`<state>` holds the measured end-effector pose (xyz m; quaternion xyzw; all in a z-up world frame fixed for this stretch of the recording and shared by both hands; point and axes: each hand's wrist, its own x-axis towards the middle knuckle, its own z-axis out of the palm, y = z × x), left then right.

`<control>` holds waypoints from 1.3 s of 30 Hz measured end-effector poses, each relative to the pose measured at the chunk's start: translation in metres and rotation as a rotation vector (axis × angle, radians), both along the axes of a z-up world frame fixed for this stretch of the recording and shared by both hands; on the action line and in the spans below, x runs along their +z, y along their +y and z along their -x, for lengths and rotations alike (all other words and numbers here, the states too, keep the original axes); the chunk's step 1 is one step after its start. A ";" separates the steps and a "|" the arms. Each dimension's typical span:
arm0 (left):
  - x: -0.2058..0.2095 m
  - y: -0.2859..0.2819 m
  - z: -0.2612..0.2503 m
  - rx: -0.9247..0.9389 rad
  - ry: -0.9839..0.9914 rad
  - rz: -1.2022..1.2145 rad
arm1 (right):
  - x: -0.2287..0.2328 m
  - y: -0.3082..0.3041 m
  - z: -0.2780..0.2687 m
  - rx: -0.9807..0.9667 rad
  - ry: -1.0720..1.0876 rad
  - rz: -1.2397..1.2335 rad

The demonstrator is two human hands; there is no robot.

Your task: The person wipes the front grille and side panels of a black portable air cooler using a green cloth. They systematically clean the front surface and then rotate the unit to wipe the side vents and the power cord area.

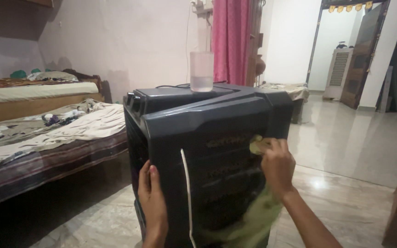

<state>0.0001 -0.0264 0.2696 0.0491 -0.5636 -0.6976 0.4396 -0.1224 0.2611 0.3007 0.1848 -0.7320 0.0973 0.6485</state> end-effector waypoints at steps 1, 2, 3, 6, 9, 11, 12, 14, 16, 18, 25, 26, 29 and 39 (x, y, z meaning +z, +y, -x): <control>0.000 0.002 -0.001 0.003 0.015 0.010 | -0.003 -0.004 0.000 -0.004 -0.039 0.035; 0.000 0.005 -0.002 -0.019 0.028 -0.003 | -0.006 -0.013 0.000 -0.008 -0.077 0.070; 0.001 0.007 -0.003 -0.039 0.045 -0.017 | -0.007 -0.021 -0.003 -0.010 -0.112 0.104; 0.005 0.011 -0.007 -0.020 0.027 -0.008 | -0.016 -0.075 -0.029 0.144 -0.238 0.240; 0.008 0.011 -0.010 0.012 0.013 0.009 | -0.022 -0.131 -0.071 0.292 -0.117 0.098; 0.007 0.010 -0.010 -0.009 0.044 0.004 | -0.024 -0.166 -0.092 0.428 -0.121 0.119; 0.006 0.011 -0.009 -0.036 0.073 -0.004 | -0.025 -0.174 -0.099 0.495 -0.123 0.132; 0.005 0.009 -0.009 -0.070 0.115 -0.018 | -0.027 -0.172 -0.100 0.524 -0.102 0.117; 0.006 0.008 -0.007 -0.088 0.135 -0.031 | -0.030 -0.162 -0.086 0.497 -0.090 0.029; 0.006 0.006 -0.004 -0.083 0.068 -0.064 | -0.032 -0.137 -0.063 0.414 -0.096 -0.120; 0.006 -0.001 -0.009 -0.162 0.079 -0.023 | -0.020 -0.017 -0.019 0.040 -0.327 0.131; 0.005 0.002 -0.010 -0.123 0.050 0.009 | -0.028 -0.018 -0.025 0.057 -0.350 0.143; 0.003 0.007 -0.010 -0.048 -0.006 0.088 | -0.063 -0.051 -0.041 0.135 -0.604 0.215; -0.006 0.009 -0.011 0.156 0.136 0.388 | -0.099 -0.056 -0.039 0.040 -0.563 0.118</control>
